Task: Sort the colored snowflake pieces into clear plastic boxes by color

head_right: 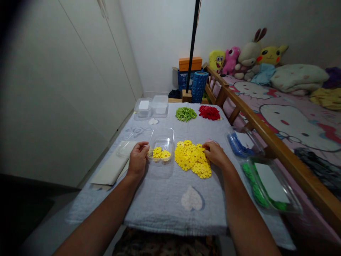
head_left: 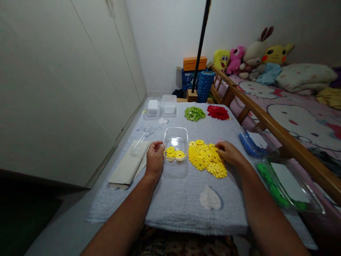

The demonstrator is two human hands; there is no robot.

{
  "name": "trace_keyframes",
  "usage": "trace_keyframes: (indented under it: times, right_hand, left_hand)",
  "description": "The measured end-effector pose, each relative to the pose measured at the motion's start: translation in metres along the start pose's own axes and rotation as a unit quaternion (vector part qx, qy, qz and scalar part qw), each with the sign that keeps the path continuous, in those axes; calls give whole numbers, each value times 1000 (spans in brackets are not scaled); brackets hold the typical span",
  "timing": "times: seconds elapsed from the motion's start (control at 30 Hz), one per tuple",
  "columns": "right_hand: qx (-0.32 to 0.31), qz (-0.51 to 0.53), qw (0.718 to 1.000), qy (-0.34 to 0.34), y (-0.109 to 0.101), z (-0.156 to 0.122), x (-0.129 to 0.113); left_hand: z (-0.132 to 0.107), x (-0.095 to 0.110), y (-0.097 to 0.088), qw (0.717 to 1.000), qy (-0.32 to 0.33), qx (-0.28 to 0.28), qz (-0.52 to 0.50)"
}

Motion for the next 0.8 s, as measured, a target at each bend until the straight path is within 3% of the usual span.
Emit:
trace_keyframes:
  times: [0.13, 0.27, 0.37, 0.47, 0.63, 0.8]
  right_hand:
    - [-42, 127, 988, 71, -9, 0, -7]
    - [35, 202, 969, 135, -18, 2, -17]
    - [80, 232, 959, 143, -21, 5, -38]
    - [77, 235, 964, 100, -19, 7, -74]
    - [58, 172, 982, -48, 0, 2, -143]
    - [40, 103, 985, -132, 26, -4, -178]
  left_hand:
    - [1, -1, 0, 1000, 2, -1, 8]
    - [0, 0, 0, 1000, -2, -2, 8]
    - [0, 1, 1, 1000, -8, -1, -1]
    - [-1, 2, 1, 1000, -16, 0, -7]
    - [-3, 4, 2, 1000, -21, 1, -16]
    - [-4, 7, 2, 999, -27, -3, -17]
Point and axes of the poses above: each hand's wrist, its own z-axis towards the middle knuckle, its own y-axis out of the palm, x = y × z, the point moved 2 cm from there along z, towards the middle knuckle, and after that the axes turned 15 degrees about x, right-handed, at the moved point
